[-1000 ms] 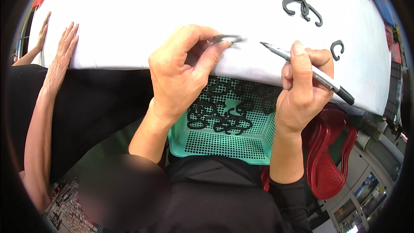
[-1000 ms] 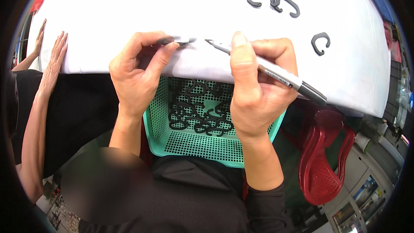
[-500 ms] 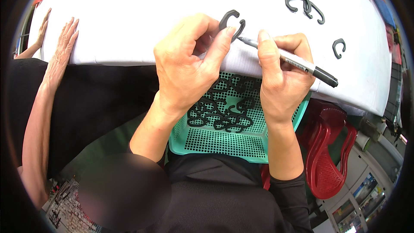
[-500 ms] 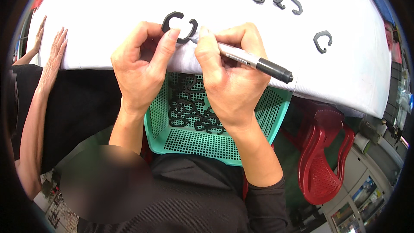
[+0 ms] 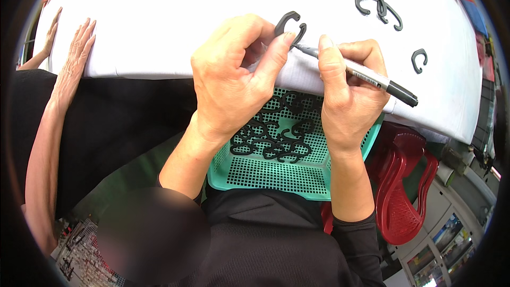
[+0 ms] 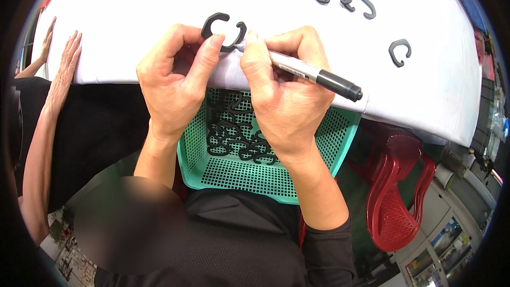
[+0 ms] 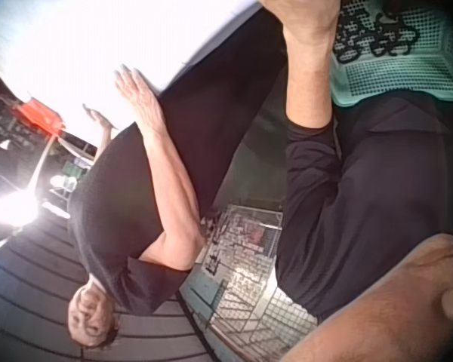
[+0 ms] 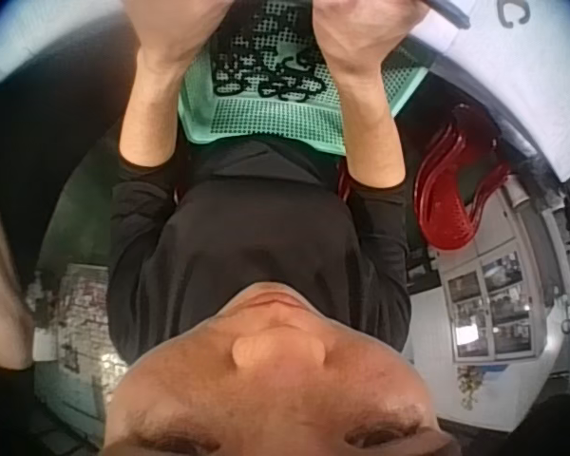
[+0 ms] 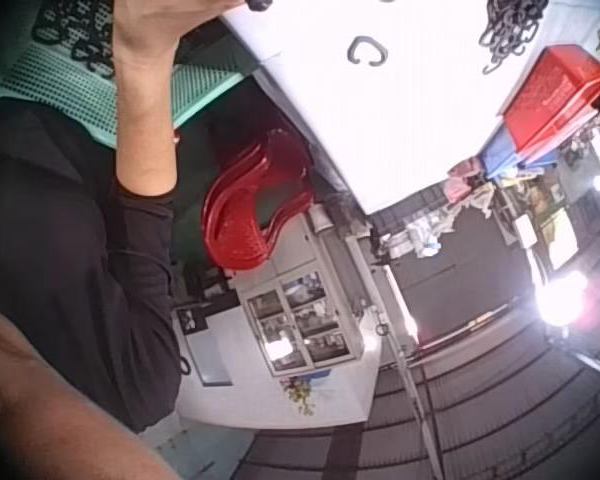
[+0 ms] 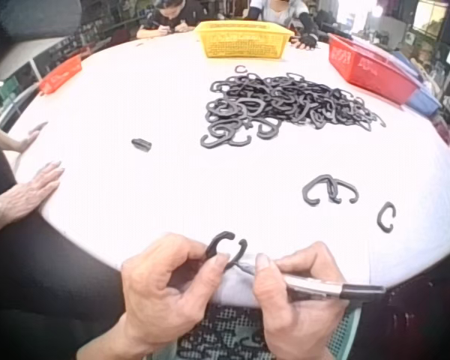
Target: The person picks up small black C-shaped hooks from a green basket and marks each one with a black marker. They handle the hooks one at a time, rotating them to apply ink, then place them on the table. Other workers are visible in the background sorting similar items.
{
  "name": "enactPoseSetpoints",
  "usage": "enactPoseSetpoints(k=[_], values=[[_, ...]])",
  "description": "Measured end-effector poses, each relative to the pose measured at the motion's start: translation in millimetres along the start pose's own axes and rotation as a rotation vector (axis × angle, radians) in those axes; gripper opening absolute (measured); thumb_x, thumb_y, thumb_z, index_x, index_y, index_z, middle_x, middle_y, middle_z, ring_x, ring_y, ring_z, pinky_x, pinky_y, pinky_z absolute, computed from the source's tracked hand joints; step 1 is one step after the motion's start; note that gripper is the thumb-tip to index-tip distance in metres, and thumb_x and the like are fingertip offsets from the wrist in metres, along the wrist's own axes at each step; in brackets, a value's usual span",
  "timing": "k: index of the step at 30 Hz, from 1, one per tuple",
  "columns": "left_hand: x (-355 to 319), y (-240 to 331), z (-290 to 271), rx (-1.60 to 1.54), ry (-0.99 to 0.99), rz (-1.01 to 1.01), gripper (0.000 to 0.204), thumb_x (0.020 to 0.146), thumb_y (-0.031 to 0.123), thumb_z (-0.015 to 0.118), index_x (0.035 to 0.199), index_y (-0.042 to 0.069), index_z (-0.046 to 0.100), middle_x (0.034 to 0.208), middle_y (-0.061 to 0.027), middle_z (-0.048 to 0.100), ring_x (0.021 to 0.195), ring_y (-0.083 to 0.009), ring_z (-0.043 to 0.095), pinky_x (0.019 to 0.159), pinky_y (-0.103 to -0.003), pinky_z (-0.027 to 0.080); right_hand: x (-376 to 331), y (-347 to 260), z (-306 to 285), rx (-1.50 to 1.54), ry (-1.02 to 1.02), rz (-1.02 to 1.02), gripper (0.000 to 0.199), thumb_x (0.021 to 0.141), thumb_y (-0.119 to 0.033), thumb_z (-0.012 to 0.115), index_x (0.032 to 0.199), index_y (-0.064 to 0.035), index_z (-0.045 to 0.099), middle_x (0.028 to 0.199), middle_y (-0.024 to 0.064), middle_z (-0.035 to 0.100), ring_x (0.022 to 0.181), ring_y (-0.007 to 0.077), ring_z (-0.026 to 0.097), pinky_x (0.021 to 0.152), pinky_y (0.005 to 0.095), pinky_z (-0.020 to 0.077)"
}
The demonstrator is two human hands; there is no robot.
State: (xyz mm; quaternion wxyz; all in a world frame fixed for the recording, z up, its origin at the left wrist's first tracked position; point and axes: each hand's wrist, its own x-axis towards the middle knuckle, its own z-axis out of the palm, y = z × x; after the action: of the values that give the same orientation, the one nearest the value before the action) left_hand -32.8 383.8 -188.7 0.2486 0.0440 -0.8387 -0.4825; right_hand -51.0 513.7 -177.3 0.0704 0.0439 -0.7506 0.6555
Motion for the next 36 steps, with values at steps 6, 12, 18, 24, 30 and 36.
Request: enactPoseSetpoints(k=[6,12,18,24,30,36], values=[[0,0,-2,-0.012,-0.013,-0.008,0.014,0.078,0.007,0.073,0.073,0.003,0.060,0.061,-0.0012,0.055,0.052,-0.0087,0.050,0.047,-0.022,0.040,0,5,-3,0.069,0.049,-0.023,0.016,0.084,-0.005,0.068,0.079,-0.0023,0.053,0.068,-0.0006,0.052,0.058,0.0014,0.046,0.050,0.0169,0.0355],[2,6,-14,-0.234,-0.150,-0.162,0.010,0.085,0.005,0.068,0.079,0.001,0.060,0.067,0.0037,0.055,0.058,-0.0024,0.046,0.051,-0.018,0.035,12,-6,-7,0.093,-0.036,0.007,0.014,0.091,-0.011,0.063,0.101,-0.0014,0.061,0.083,0.0045,0.064,0.068,0.0048,0.055,0.058,0.0180,0.0429],[3,8,-8,-0.130,0.014,0.012,0.014,0.082,0.000,0.066,0.096,0.003,0.068,0.085,-0.0042,0.064,0.066,-0.0097,0.056,0.055,-0.023,0.046,15,-9,-6,0.063,-0.063,0.026,0.011,0.084,-0.005,0.069,0.093,-0.0018,0.063,0.074,0.0028,0.064,0.065,0.0059,0.057,0.059,0.0187,0.0453],[-1,-1,-3,0.260,0.015,0.586,0.035,0.065,-0.008,0.071,0.098,0.005,0.073,0.095,-0.0091,0.065,0.079,-0.0208,0.061,0.061,-0.028,0.052,16,-22,-14,0.174,-0.123,0.269,0.013,0.087,-0.011,0.066,0.095,-0.0004,0.064,0.071,0.0032,0.064,0.062,0.0061,0.056,0.056,0.0180,0.0432],[-2,4,-7,0.056,-0.003,0.192,0.022,0.076,0.002,0.071,0.097,0.006,0.072,0.086,-0.0081,0.065,0.069,-0.0163,0.060,0.059,-0.027,0.049,14,-16,-22,0.073,0.015,0.085,0.030,0.095,-0.024,0.056,0.107,0.0026,0.063,0.067,-0.0028,0.051,0.055,0.0029,0.043,0.049,0.0165,0.0286],[-1,-4,-4,-0.114,0.048,-0.052,0.013,0.078,0.004,0.072,0.091,0.002,0.071,0.070,-0.0048,0.066,0.053,-0.0072,0.052,0.048,-0.022,0.040,0,-12,-20,0.130,-0.013,0.126,0.013,0.086,-0.010,0.068,0.088,-0.0005,0.058,0.065,-0.0006,0.054,0.053,0.0018,0.045,0.047,0.0155,0.0324]])
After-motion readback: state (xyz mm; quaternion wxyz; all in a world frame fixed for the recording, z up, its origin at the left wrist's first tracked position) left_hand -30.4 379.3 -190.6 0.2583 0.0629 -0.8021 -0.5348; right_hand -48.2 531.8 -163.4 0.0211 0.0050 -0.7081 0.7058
